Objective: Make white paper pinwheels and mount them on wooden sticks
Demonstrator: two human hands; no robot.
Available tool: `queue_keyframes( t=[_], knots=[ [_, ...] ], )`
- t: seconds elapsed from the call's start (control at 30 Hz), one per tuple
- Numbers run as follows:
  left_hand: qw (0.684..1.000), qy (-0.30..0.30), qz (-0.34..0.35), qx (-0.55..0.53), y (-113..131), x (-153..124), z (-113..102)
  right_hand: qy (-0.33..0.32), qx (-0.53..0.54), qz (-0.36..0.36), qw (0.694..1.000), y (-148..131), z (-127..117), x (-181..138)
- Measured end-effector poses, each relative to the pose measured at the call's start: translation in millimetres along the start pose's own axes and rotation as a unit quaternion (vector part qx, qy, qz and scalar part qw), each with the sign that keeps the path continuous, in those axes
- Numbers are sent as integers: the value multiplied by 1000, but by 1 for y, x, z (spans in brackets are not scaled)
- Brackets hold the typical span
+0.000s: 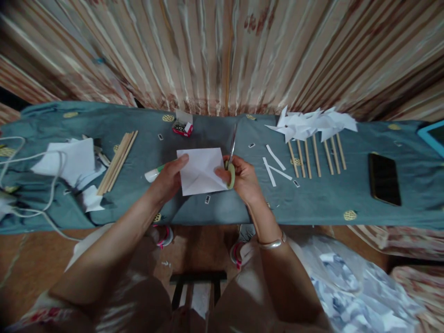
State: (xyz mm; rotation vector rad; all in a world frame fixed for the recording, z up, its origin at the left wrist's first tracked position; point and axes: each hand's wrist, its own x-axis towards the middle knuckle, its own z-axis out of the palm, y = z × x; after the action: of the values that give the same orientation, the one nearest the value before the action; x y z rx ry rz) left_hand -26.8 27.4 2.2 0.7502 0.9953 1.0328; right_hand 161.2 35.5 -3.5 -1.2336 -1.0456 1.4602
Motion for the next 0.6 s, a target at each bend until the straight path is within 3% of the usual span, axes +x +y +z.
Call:
queue_keyframes(
  t=[0.17,0.3,0.5,0.6],
  knots=[
    [998,-40,41,-40,0,-4,5,112,58,-47,991,7,7,9],
    [994,-51,88,34,-8,-6,15,130,87,-61,986,14,15,12],
    [990,83,110,36,-26,1,19,96,81,-71,990,20,28,8],
    [984,112,130,36,-26,5,14,72,79,-64,992,19,31,6]
  ],
)
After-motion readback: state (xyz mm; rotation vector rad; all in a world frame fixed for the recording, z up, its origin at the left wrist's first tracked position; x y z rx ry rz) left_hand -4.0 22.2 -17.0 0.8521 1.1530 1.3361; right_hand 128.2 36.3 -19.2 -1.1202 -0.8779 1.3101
